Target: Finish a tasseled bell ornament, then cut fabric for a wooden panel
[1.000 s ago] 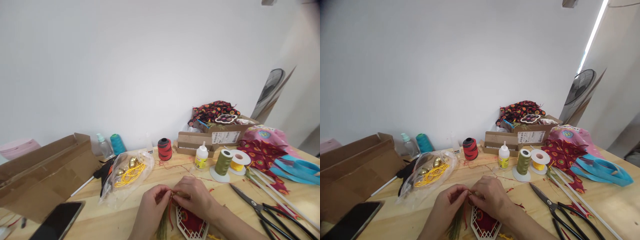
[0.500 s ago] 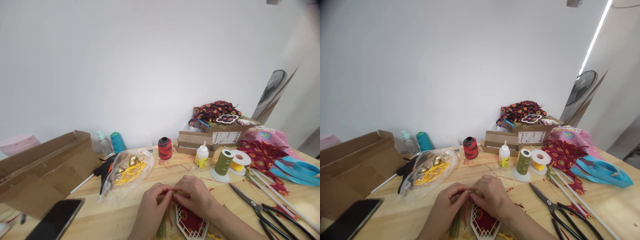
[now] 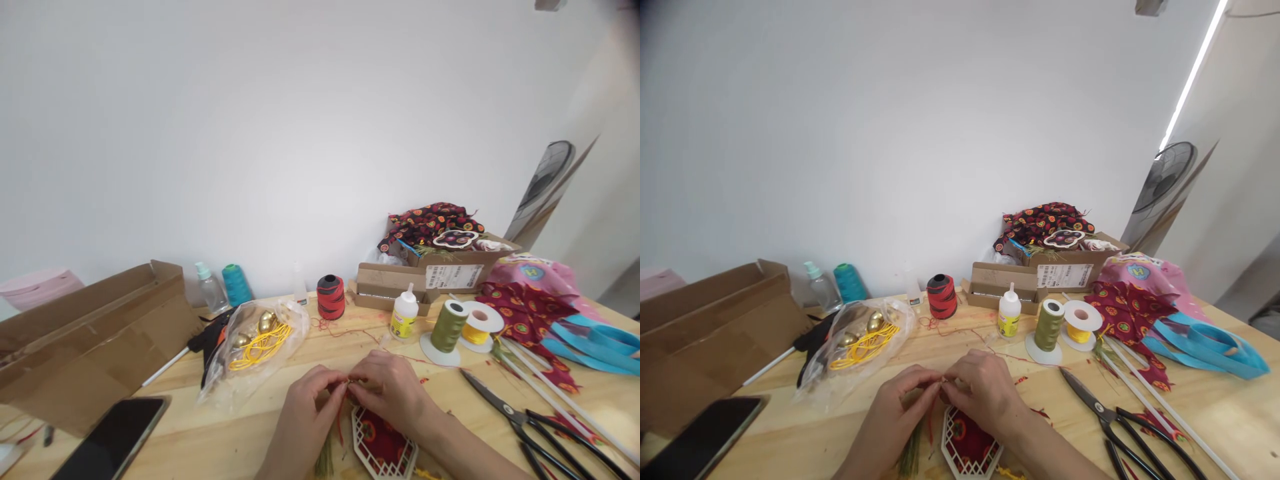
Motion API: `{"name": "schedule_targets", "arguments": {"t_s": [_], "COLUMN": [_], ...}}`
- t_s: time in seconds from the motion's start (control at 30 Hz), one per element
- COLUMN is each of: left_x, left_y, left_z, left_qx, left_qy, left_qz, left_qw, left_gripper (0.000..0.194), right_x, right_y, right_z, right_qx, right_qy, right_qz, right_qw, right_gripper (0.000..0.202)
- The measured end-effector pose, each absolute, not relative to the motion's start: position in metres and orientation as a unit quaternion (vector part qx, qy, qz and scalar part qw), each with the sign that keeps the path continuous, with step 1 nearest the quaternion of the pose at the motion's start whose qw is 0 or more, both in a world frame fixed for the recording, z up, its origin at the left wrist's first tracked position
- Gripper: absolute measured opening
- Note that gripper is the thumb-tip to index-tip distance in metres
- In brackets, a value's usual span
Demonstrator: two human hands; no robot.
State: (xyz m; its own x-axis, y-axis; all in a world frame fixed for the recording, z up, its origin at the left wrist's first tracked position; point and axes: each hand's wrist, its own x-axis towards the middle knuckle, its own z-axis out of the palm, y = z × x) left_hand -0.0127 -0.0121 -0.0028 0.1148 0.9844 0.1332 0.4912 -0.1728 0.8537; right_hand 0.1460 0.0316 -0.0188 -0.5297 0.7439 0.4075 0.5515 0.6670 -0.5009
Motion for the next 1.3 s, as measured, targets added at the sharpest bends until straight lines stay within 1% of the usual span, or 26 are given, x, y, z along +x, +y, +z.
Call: {"name": "schedule_targets", "arguments": {"t_s": [0.27, 0.43, 0.57, 0.87, 1.3], "left_x": [-0.012, -0.014, -0.014, -0.014, -0.015], "left_y": [-0.012, -0.011, -0.012, -0.012, -0.012], "left_z": [-0.002, -0.009, -0.006, 0.0, -0.004], "left_qx": [0.673, 0.631, 0.644, 0.661, 0.644], "left_qy": [0.542, 0.577, 0.561, 0.571, 0.569], "left_qz": [0.367, 0.384, 0.384, 0.376, 0.383], "left_qw": [0.344, 0.348, 0.352, 0.309, 0.339], "left_gripper": [0.021, 0.024, 0.019, 0.019, 0.018], "right_x": [0.146, 0.146, 0.146, 0.146, 0.146], "right_y": [0.032, 0.032, 0.031, 0.029, 0.029], "right_z": [-0.02, -0.018, -0.017, -0.018, -0.015], "right_qx": [-0.387, -0.393, -0.387, -0.36, -0.356], "right_qy": [-0.851, -0.85, -0.852, -0.871, -0.872], "right_qz": [0.15, 0.147, 0.15, 0.149, 0.151], "right_qw": [0.32, 0.319, 0.32, 0.301, 0.301], "right_gripper": [0.01, 0.01, 0.009, 0.01, 0.01]}}
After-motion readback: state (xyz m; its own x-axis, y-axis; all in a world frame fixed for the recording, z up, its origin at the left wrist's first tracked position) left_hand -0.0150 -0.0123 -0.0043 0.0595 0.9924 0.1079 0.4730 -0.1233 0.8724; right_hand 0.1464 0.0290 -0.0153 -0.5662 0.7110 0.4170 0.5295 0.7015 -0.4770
